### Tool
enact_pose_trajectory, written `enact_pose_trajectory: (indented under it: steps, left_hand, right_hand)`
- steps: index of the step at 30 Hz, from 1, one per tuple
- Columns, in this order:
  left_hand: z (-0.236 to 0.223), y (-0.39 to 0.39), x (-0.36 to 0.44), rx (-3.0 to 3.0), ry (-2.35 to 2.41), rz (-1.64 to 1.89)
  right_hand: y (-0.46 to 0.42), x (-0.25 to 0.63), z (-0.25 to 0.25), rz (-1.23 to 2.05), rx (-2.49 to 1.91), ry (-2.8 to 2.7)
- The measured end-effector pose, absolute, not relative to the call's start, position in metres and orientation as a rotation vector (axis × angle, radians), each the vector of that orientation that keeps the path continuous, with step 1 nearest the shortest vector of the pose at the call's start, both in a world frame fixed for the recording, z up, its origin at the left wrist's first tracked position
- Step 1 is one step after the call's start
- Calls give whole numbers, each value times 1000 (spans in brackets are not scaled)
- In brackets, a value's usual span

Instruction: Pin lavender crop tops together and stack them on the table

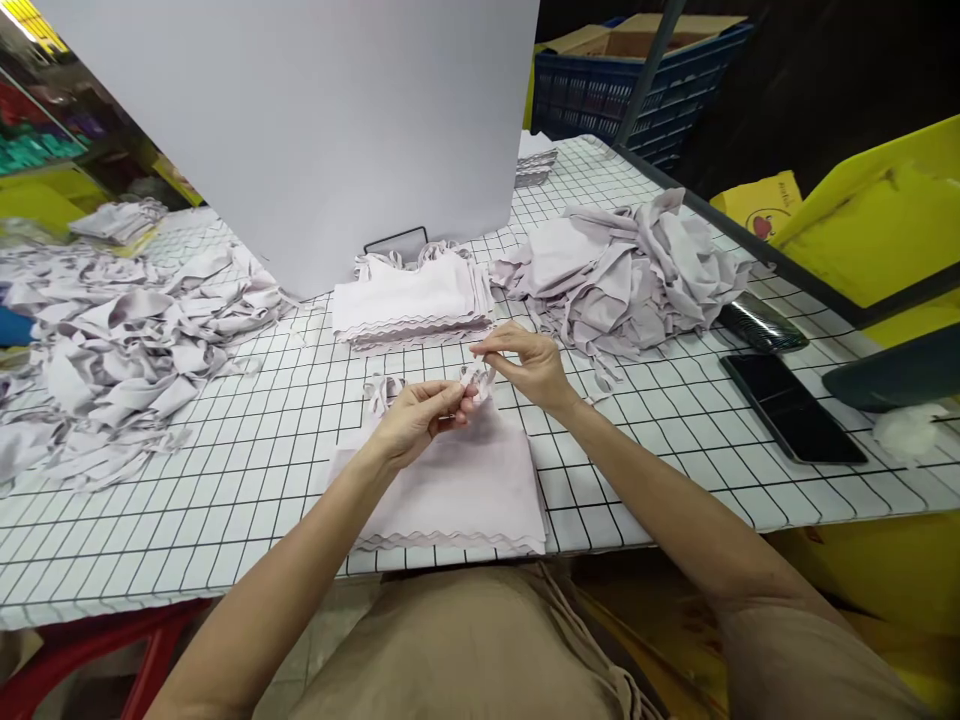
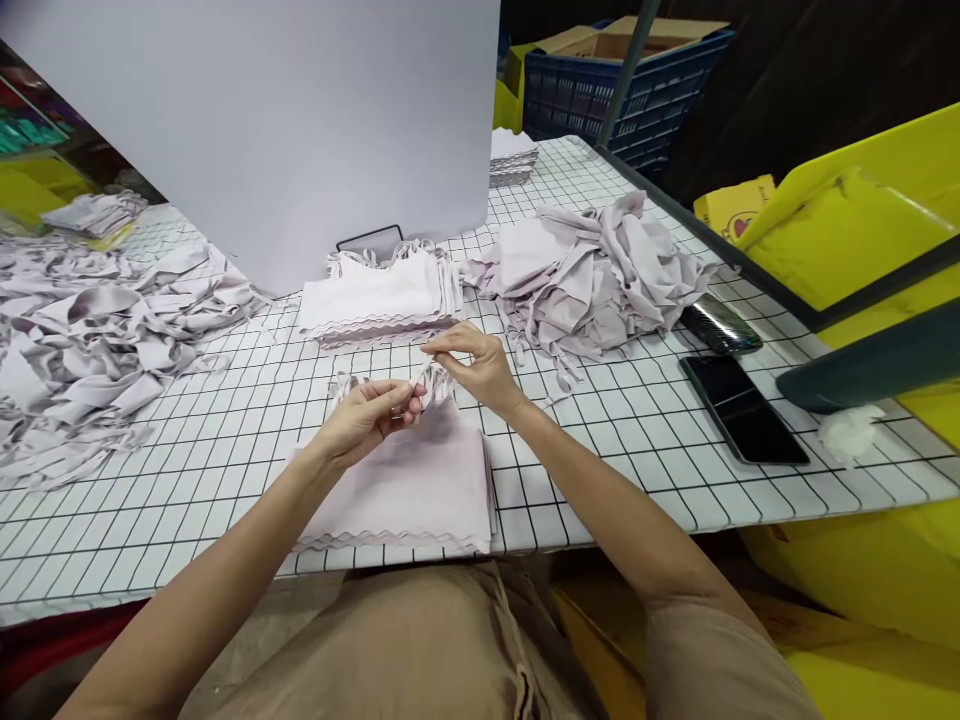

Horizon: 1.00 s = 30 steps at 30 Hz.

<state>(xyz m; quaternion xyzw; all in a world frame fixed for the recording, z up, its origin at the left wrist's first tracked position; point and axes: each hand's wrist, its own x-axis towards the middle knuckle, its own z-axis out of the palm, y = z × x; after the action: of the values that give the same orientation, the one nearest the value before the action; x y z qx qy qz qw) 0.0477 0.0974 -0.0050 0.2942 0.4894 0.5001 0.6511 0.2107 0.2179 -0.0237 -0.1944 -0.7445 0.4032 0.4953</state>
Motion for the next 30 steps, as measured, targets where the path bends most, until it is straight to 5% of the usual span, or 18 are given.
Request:
enact_pose_trajectory:
  steps: [4, 9, 16, 21, 30]
  left_hand:
    - [2, 86, 46, 704, 1266, 1132]
    - [19, 83, 53, 869, 1311, 1095]
    - [12, 72, 60, 1189, 1516, 1145]
    - [-25, 45, 52, 1729, 1935, 873]
    - [-45, 35, 50, 1672, 2016, 749]
  right_hand:
    - [217, 227, -21, 1089, -524, -1877]
    - [198, 235, -3, 1642, -361, -2085]
    - [177, 230, 2, 1439, -571, -2007]
    - [170, 236, -7, 1489, -659, -2068]
    - [152, 220, -39, 1180, -588, -2273]
